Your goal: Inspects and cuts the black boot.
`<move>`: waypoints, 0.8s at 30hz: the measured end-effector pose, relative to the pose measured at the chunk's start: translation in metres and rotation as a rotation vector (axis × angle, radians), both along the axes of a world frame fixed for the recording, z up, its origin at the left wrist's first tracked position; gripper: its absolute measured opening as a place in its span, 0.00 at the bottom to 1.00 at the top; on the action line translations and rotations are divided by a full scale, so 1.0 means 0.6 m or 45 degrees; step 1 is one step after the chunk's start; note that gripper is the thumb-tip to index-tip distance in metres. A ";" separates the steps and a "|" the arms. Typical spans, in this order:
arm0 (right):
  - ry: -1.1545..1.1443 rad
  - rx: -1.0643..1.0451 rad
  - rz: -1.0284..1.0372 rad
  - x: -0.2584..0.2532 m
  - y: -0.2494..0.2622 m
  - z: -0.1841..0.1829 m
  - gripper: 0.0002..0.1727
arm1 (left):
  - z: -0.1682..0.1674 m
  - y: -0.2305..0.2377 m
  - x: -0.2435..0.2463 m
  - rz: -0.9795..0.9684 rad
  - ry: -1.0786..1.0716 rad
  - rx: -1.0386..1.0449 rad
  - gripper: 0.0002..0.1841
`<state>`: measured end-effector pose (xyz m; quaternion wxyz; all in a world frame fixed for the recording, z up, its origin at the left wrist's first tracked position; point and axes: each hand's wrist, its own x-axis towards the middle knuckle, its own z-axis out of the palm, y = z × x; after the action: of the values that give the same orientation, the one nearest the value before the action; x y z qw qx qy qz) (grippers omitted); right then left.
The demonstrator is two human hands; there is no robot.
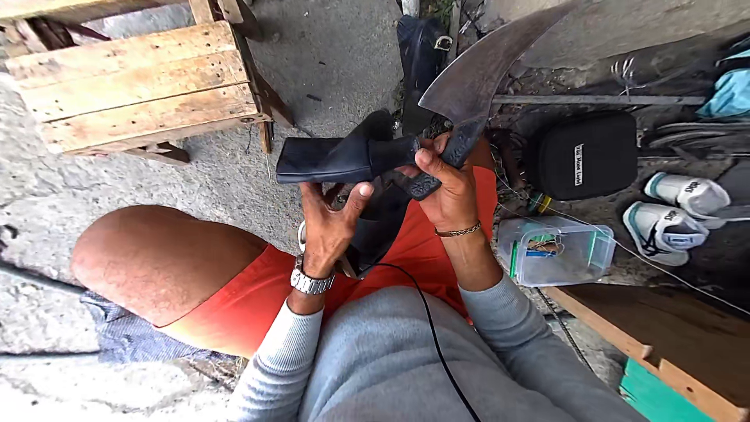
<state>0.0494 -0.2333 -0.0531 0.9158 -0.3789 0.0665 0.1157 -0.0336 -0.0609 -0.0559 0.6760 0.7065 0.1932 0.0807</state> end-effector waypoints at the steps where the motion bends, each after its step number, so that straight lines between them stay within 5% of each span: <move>1: 0.043 0.016 0.027 -0.005 -0.002 0.002 0.09 | 0.001 0.002 0.000 0.034 -0.042 0.084 0.50; 5: 0.132 0.095 0.063 -0.009 -0.002 0.003 0.06 | 0.001 0.019 0.001 0.057 -0.208 0.247 0.52; 8: 0.156 0.148 0.064 -0.008 0.009 0.001 0.07 | 0.008 0.015 0.004 0.061 -0.228 0.115 0.55; 15: 0.040 0.052 0.209 -0.037 0.040 -0.015 0.11 | 0.028 0.006 0.014 0.141 -0.177 -0.137 0.33; 18: 0.038 -0.012 0.240 -0.046 0.041 -0.022 0.10 | 0.027 0.024 0.008 0.140 -0.207 -0.104 0.33; 20: -0.007 -0.155 0.291 -0.044 0.037 -0.027 0.09 | 0.031 0.038 -0.002 0.194 -0.263 0.029 0.36; 24: -0.101 -0.859 0.303 -0.019 0.019 -0.048 0.13 | 0.072 0.097 -0.034 0.265 -0.369 0.269 0.37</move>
<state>0.0378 -0.2219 -0.0822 0.7212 -0.6691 0.0208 0.1780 -0.0537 -0.0025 -0.0128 0.6069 0.7307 0.1563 0.2708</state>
